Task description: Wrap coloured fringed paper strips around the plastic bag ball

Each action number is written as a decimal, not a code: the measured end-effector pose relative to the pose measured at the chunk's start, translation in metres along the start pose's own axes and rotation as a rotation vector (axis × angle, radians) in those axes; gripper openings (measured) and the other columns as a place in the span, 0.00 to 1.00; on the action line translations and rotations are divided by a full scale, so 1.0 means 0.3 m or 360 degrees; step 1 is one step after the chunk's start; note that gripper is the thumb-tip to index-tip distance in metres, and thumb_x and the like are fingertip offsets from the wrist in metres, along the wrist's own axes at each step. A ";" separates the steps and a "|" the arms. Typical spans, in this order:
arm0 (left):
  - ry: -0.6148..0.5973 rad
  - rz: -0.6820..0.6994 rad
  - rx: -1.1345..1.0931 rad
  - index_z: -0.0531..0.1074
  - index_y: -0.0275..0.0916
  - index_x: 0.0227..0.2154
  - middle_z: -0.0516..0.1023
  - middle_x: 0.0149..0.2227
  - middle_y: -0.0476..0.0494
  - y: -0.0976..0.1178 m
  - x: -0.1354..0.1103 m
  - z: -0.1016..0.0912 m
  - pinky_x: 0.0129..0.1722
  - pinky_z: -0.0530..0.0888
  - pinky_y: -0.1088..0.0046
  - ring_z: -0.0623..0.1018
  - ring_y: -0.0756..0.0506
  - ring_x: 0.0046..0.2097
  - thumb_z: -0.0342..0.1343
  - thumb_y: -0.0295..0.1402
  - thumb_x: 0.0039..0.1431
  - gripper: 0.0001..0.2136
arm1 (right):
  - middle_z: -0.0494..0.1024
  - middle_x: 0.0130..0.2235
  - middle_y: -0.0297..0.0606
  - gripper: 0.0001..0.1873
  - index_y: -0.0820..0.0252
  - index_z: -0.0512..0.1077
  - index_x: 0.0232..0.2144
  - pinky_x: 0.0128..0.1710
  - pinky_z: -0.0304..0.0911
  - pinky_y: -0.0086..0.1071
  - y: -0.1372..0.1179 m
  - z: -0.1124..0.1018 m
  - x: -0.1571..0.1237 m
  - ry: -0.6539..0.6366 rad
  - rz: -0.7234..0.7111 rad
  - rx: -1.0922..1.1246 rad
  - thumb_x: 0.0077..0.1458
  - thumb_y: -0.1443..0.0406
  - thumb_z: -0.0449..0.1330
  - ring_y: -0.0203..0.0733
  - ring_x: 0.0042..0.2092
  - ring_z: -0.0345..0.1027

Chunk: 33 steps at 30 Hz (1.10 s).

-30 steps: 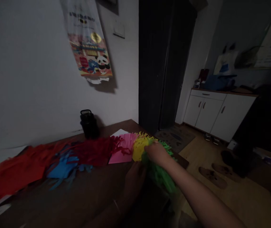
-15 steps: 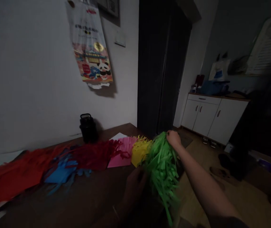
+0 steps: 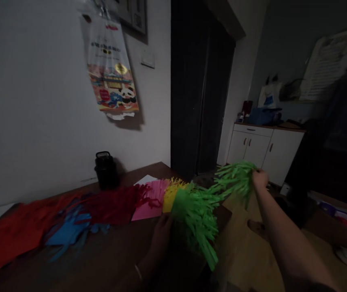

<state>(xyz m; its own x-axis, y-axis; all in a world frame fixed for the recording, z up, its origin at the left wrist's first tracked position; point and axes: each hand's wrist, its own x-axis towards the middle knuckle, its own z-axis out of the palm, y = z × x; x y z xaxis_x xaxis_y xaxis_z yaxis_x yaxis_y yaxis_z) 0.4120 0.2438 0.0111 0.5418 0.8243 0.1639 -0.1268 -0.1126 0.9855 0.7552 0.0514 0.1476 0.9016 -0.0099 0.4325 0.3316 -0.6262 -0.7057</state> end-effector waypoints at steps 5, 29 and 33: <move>-0.0001 -0.0121 -0.0025 0.68 0.33 0.39 0.76 0.27 0.45 -0.002 0.010 0.000 0.28 0.73 0.68 0.77 0.43 0.29 0.54 0.54 0.49 0.26 | 0.79 0.33 0.40 0.18 0.67 0.74 0.39 0.33 0.68 0.33 -0.111 -0.118 -0.085 -0.0093 -0.0311 0.0241 0.61 0.57 0.53 0.42 0.34 0.73; -0.0612 0.0349 0.0518 0.73 0.42 0.47 0.79 0.45 0.46 0.784 -0.472 -0.475 0.46 0.73 0.66 0.77 0.42 0.45 0.59 0.31 0.51 0.18 | 0.82 0.42 0.32 0.16 0.55 0.75 0.44 0.44 0.67 0.24 -0.751 -0.561 -0.961 -0.1046 -0.2408 0.0938 0.61 0.68 0.50 0.35 0.43 0.76; -0.0797 -0.0245 0.0091 0.77 0.38 0.36 0.79 0.31 0.48 0.712 -0.603 -0.599 0.32 0.71 0.75 0.75 0.48 0.30 0.60 0.31 0.45 0.12 | 0.82 0.39 0.33 0.13 0.56 0.77 0.40 0.42 0.67 0.26 -0.773 -0.492 -1.041 -0.1347 -0.2241 0.1029 0.59 0.67 0.52 0.36 0.40 0.76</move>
<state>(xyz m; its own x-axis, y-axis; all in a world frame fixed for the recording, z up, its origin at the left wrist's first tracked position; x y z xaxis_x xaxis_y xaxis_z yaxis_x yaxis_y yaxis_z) 0.1378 0.1704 0.1841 0.8830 0.4694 0.0040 0.0234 -0.0524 0.9984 0.3557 0.0845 0.2590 -0.3253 0.7164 0.6173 0.7700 0.5796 -0.2668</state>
